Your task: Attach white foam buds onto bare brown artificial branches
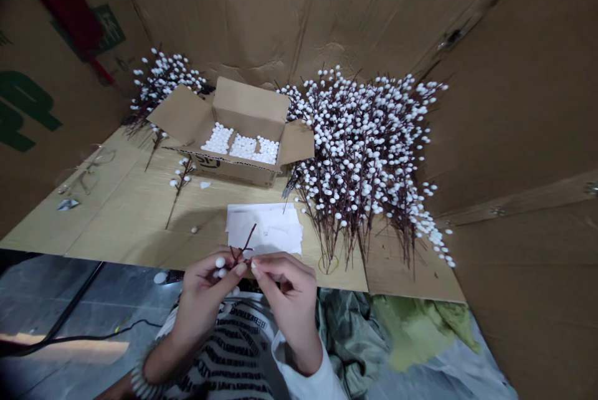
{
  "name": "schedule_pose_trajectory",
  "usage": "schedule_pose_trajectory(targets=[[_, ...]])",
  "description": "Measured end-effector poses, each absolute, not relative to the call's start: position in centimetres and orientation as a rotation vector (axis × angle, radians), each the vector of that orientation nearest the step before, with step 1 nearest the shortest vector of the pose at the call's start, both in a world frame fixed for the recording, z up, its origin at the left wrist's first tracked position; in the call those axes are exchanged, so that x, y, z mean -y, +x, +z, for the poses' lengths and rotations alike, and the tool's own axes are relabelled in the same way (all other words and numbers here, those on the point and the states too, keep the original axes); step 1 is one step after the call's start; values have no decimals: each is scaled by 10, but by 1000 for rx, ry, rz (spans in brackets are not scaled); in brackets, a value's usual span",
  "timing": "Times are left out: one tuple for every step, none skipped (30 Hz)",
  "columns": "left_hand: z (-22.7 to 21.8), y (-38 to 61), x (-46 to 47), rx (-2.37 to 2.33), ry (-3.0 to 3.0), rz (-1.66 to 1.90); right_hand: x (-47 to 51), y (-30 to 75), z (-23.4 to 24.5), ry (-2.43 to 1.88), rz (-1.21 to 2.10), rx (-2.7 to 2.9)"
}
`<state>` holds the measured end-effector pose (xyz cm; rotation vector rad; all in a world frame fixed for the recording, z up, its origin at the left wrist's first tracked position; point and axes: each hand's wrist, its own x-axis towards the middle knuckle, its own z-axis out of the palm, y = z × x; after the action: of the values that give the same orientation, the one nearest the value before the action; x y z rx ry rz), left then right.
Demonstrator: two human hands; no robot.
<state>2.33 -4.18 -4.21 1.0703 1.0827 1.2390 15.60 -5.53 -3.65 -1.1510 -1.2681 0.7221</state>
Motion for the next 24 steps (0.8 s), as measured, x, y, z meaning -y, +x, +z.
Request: schedule_pose_trajectory(targets=[[-42, 24, 42, -1082, 1067, 1238, 55, 156, -36, -1152, 722, 1266], [-42, 24, 42, -1081, 1063, 1237, 55, 156, -36, -1155, 721, 1263], [-42, 24, 42, -1080, 1060, 1237, 54, 155, -36, -1157, 722, 1260], [-42, 24, 42, -1079, 1056, 1236, 54, 155, -36, -1157, 725, 1257], [-43, 25, 42, -1079, 1050, 1236, 54, 155, -36, -1156, 729, 1256], [-43, 25, 42, -1080, 1045, 1234, 54, 155, -36, -1154, 732, 1256], [-43, 25, 42, -1079, 1039, 1233, 54, 155, -36, -1153, 734, 1255], [-43, 25, 41, -1078, 1035, 1230, 54, 155, -36, -1154, 735, 1255], [-44, 25, 41, -1077, 1033, 1226, 54, 155, -36, -1154, 734, 1256], [-44, 25, 41, -1076, 1031, 1223, 54, 155, -36, -1156, 733, 1256], [-44, 25, 41, -1076, 1030, 1224, 54, 155, -36, -1157, 733, 1257], [-45, 25, 41, -1076, 1029, 1222, 54, 155, -36, -1158, 734, 1257], [-45, 25, 41, -1077, 1027, 1223, 54, 155, -36, -1160, 735, 1257], [-45, 25, 41, -1076, 1024, 1223, 54, 155, -36, -1163, 736, 1258], [-45, 25, 41, -1076, 1022, 1222, 54, 155, -36, -1165, 738, 1256], [-45, 25, 41, -1076, 1020, 1220, 54, 155, -36, -1167, 740, 1254], [-45, 26, 42, -1077, 1018, 1216, 54, 156, -37, -1169, 740, 1253], [-45, 26, 42, -1078, 1016, 1211, 54, 156, -37, -1172, 742, 1251], [-45, 26, 42, -1079, 1014, 1208, 54, 156, -37, -1174, 742, 1251], [-45, 26, 42, -1077, 1011, 1205, 54, 156, -37, -1175, 741, 1252], [-46, 26, 42, -1075, 1008, 1204, 54, 156, -37, -1176, 740, 1254], [-46, 26, 42, -1074, 1004, 1203, 54, 156, -37, -1176, 740, 1257], [-46, 26, 42, -1075, 1001, 1201, 54, 157, -37, -1177, 741, 1260], [-46, 26, 42, -1078, 999, 1199, 54, 157, -37, -1179, 742, 1263]])
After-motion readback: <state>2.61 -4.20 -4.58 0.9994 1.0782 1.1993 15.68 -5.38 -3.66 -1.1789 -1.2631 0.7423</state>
